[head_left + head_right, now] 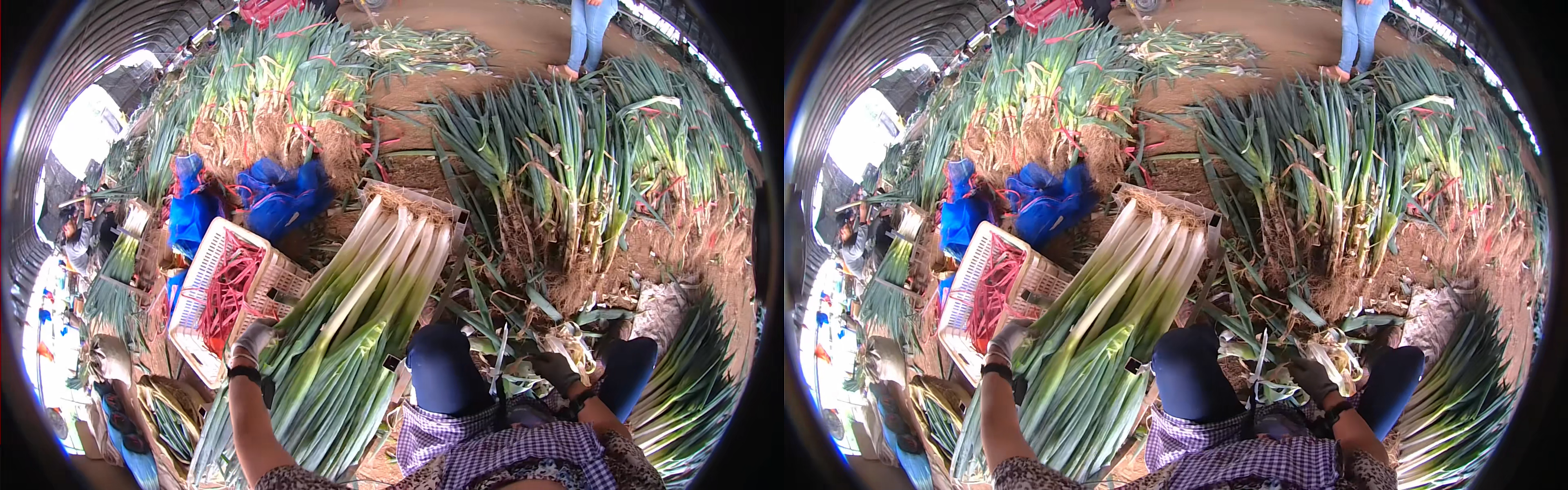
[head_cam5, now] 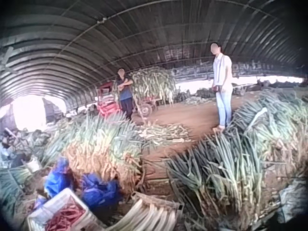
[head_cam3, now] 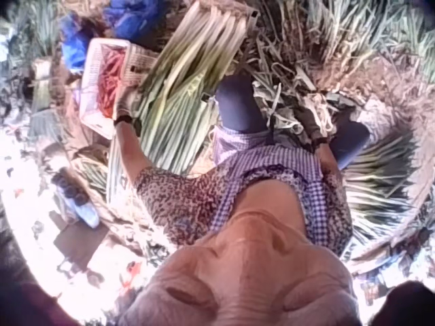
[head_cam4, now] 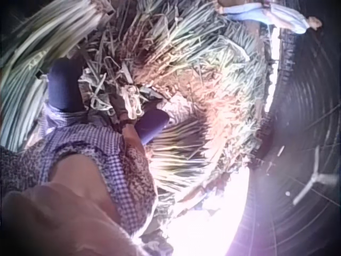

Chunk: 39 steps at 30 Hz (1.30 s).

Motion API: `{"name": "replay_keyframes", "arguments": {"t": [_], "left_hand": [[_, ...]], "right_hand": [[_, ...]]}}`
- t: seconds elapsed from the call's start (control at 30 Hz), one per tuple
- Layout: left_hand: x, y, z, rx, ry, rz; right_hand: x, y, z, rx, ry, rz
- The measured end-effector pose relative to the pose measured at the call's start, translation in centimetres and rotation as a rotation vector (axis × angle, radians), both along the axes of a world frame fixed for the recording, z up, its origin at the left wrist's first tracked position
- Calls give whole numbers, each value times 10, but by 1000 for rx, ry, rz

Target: The person pulls a leek from a pile, peels away the outer layers and roots by hand, and places the cleaned leek into a crate, repeating the process with a second leek.

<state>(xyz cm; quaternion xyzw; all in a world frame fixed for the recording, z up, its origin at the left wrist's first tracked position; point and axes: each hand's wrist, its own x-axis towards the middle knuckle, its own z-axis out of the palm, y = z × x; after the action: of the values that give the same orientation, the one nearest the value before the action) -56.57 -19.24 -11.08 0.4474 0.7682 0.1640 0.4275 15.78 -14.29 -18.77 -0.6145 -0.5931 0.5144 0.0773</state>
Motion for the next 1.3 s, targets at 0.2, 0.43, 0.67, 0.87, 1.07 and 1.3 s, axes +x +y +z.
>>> {"name": "replay_keyframes", "arguments": {"t": [0.2,0.43,0.67,0.87,1.07,1.3], "left_hand": [[34,23,21,-187,355,8],[33,33,13,-34,271,91],[-4,8,-29,-145,470,6],[68,61,53,-252,907,-159],[314,127,172,649,615,-232],[545,194,85,673,-137,-757]], "right_hand": [[27,-10,-32,-129,-51,-241],[24,-14,-41,-109,-33,-205],[9,-3,-50,-37,-114,-41],[14,6,-31,71,-171,27],[64,54,-68,118,-343,3],[55,158,-58,236,-246,-536]]}}
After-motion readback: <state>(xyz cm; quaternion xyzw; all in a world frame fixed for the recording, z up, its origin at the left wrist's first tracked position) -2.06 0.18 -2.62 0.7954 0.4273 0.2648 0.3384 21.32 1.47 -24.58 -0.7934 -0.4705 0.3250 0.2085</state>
